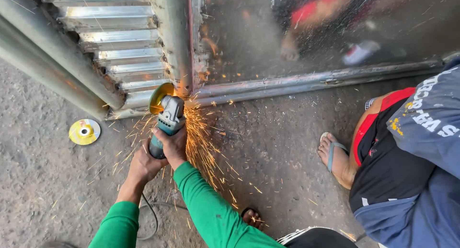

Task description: Using an angle grinder to smooth the welded joints and edges of a metal gate frame.

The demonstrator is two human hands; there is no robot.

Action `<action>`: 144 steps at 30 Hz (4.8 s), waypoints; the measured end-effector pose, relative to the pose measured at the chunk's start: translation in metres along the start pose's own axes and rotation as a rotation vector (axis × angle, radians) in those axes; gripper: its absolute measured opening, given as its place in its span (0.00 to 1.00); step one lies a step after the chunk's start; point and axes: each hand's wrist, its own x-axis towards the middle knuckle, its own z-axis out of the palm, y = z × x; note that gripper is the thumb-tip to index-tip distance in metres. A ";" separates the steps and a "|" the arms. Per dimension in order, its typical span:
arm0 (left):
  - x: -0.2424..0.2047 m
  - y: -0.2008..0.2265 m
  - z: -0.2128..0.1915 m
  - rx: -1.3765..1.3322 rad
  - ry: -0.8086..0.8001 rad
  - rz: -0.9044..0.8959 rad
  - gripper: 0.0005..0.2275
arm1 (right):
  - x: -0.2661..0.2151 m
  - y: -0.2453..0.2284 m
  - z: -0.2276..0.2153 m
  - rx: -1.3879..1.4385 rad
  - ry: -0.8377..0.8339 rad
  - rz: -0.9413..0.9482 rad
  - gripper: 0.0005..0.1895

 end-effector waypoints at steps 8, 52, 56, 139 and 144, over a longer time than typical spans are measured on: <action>-0.012 0.023 -0.009 -0.036 0.014 0.029 0.36 | -0.001 -0.013 -0.002 -0.039 -0.002 -0.013 0.34; -0.010 0.025 -0.009 0.060 -0.013 -0.025 0.35 | 0.009 0.008 -0.008 -0.009 0.062 0.030 0.33; -0.006 0.008 0.009 0.116 -0.002 -0.061 0.37 | 0.003 0.028 -0.012 0.022 0.038 0.073 0.33; -0.010 0.011 0.004 0.089 0.006 -0.028 0.36 | 0.002 0.006 -0.009 -0.008 0.061 0.075 0.35; -0.018 0.028 -0.002 0.046 0.034 -0.010 0.35 | 0.006 -0.009 -0.011 0.038 0.024 0.040 0.34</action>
